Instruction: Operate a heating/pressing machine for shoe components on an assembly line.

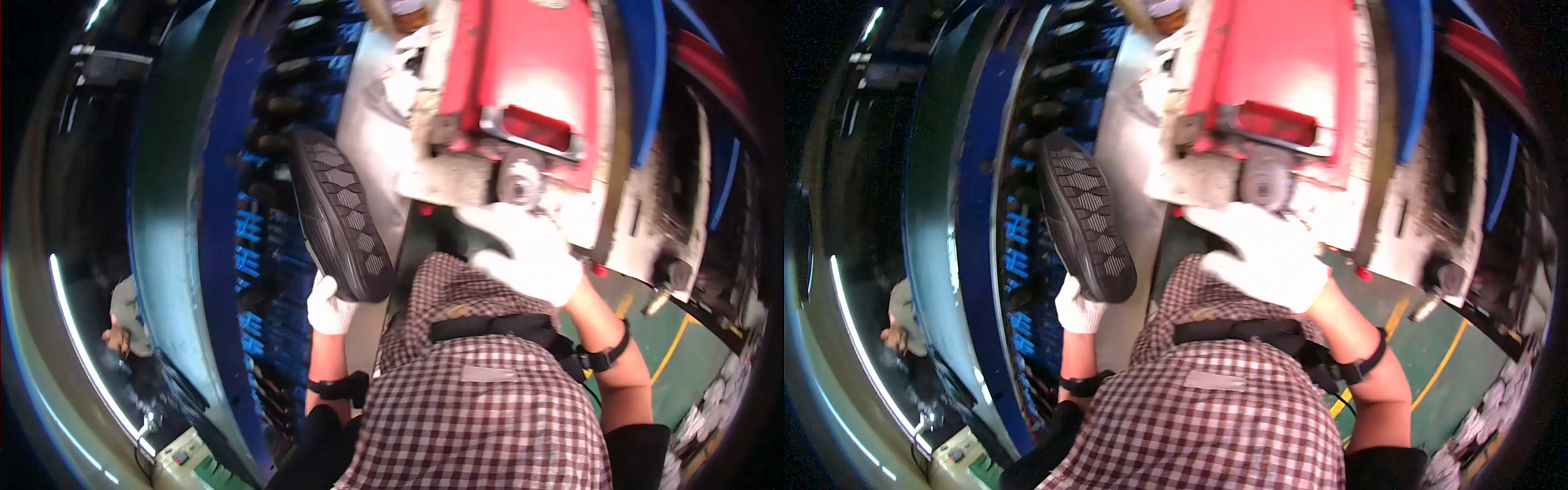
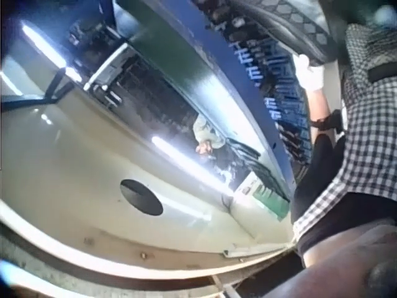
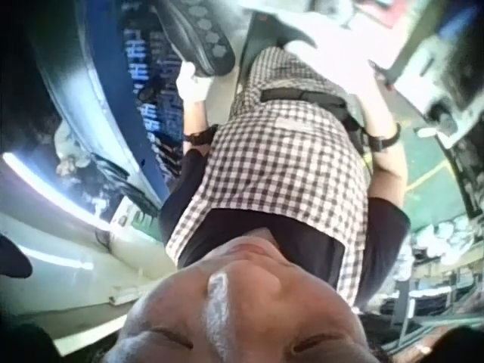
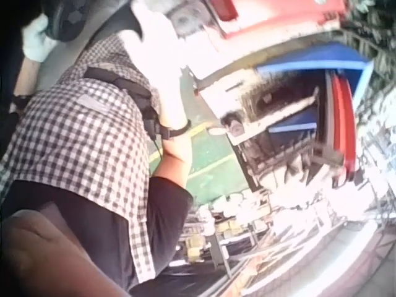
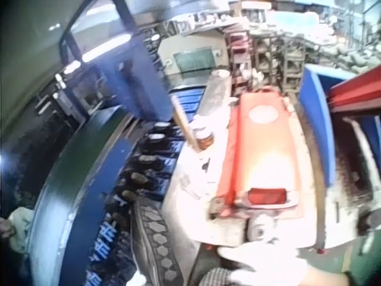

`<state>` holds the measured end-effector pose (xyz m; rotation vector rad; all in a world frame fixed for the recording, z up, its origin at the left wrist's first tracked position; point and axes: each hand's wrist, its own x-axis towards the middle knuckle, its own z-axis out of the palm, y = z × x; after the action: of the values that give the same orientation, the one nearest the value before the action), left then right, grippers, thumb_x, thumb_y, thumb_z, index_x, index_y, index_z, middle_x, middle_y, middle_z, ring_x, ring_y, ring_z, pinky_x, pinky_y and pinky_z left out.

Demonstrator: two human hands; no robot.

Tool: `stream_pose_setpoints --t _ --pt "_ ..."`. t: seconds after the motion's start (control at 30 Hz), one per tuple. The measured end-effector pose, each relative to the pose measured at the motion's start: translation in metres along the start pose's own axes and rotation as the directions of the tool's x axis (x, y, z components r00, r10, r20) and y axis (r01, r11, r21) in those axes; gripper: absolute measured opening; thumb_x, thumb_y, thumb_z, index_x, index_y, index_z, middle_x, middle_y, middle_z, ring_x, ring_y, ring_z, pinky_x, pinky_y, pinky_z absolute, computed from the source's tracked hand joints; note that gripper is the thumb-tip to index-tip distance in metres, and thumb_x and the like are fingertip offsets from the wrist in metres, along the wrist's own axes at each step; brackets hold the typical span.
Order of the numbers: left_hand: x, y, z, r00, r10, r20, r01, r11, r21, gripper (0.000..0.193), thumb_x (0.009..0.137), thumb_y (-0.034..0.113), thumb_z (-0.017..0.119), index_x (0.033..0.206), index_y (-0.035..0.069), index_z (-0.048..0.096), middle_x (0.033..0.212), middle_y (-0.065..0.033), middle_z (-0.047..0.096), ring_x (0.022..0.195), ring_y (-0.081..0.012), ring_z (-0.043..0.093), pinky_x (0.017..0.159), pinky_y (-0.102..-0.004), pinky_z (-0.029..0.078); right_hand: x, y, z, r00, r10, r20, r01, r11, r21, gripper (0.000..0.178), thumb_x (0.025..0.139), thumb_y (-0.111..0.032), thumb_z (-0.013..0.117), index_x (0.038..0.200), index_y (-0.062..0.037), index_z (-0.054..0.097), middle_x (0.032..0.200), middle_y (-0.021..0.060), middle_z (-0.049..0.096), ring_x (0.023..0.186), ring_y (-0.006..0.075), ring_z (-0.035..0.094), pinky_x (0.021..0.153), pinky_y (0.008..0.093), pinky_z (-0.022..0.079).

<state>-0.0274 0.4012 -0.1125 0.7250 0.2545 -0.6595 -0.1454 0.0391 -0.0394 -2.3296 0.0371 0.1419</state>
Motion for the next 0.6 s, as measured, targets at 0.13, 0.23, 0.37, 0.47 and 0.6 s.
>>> stream_pose_setpoints --t 0.13,0.23,0.37,0.47,0.6 --pt "0.020 -0.064 0.113 0.946 -0.200 0.256 0.117 0.945 0.307 0.089 0.079 0.016 0.081 0.154 -0.003 0.038 0.148 -0.0185 0.056 0.133 -0.0359 0.058 0.115 -0.0505 0.047 -0.020 0.002 -0.013 1.000 -0.012 0.024 -0.004 0.799 0.601 0.112 0.088 -0.035 0.078 0.165 0.0019 0.005 0.169 0.0304 0.019 0.158 0.0364 0.023 0.127 0.0398 0.022" --pt "0.037 -0.124 0.201 0.855 -0.308 0.417 0.039 0.841 0.539 0.099 0.076 0.019 0.090 0.156 0.000 0.035 0.149 -0.0146 0.055 0.135 -0.0292 0.057 0.117 -0.0434 0.043 -0.075 0.021 -0.040 0.964 0.183 -0.194 0.034 0.639 0.768 0.110 0.085 -0.017 0.076 0.166 0.0009 0.004 0.168 0.0280 0.022 0.156 0.0322 0.025 0.127 0.0370 0.022" --pt "0.037 -0.167 0.301 0.766 -0.398 0.505 -0.239 0.554 0.798 0.108 0.081 0.027 0.088 0.164 0.003 0.022 0.159 -0.0169 0.043 0.143 -0.0298 0.048 0.118 -0.0433 0.038 -0.156 0.068 -0.092 0.766 0.445 -0.463 0.047 0.681 0.731 0.092 0.085 -0.015 0.070 0.163 0.0028 0.026 0.167 0.0202 0.033 0.153 0.0287 0.032 0.125 0.0370 0.025" --pt "0.028 -0.172 0.366 0.714 -0.319 0.624 -0.453 0.469 0.758 0.105 0.084 0.031 0.084 0.165 0.006 0.022 0.158 -0.0210 0.045 0.144 -0.0350 0.048 0.118 -0.0472 0.037 -0.208 0.116 -0.128 0.574 0.617 -0.539 0.170 0.554 0.815 0.082 0.083 -0.019 0.070 0.158 -0.0007 0.041 0.163 0.0213 0.040 0.148 0.0323 0.042 0.122 0.0379 0.032" --pt "0.031 -0.167 0.440 0.633 -0.170 0.755 -0.668 0.373 0.644 0.089 0.085 0.014 0.075 0.163 0.009 0.031 0.156 -0.0191 0.048 0.144 -0.0345 0.048 0.119 -0.0480 0.038 -0.231 0.190 -0.177 0.295 0.621 -0.726 -0.388 0.772 0.503 0.088 0.077 -0.036 0.074 0.157 -0.0134 0.046 0.145 0.0296 0.053 0.134 0.0383 0.054 0.116 0.0410 0.041"
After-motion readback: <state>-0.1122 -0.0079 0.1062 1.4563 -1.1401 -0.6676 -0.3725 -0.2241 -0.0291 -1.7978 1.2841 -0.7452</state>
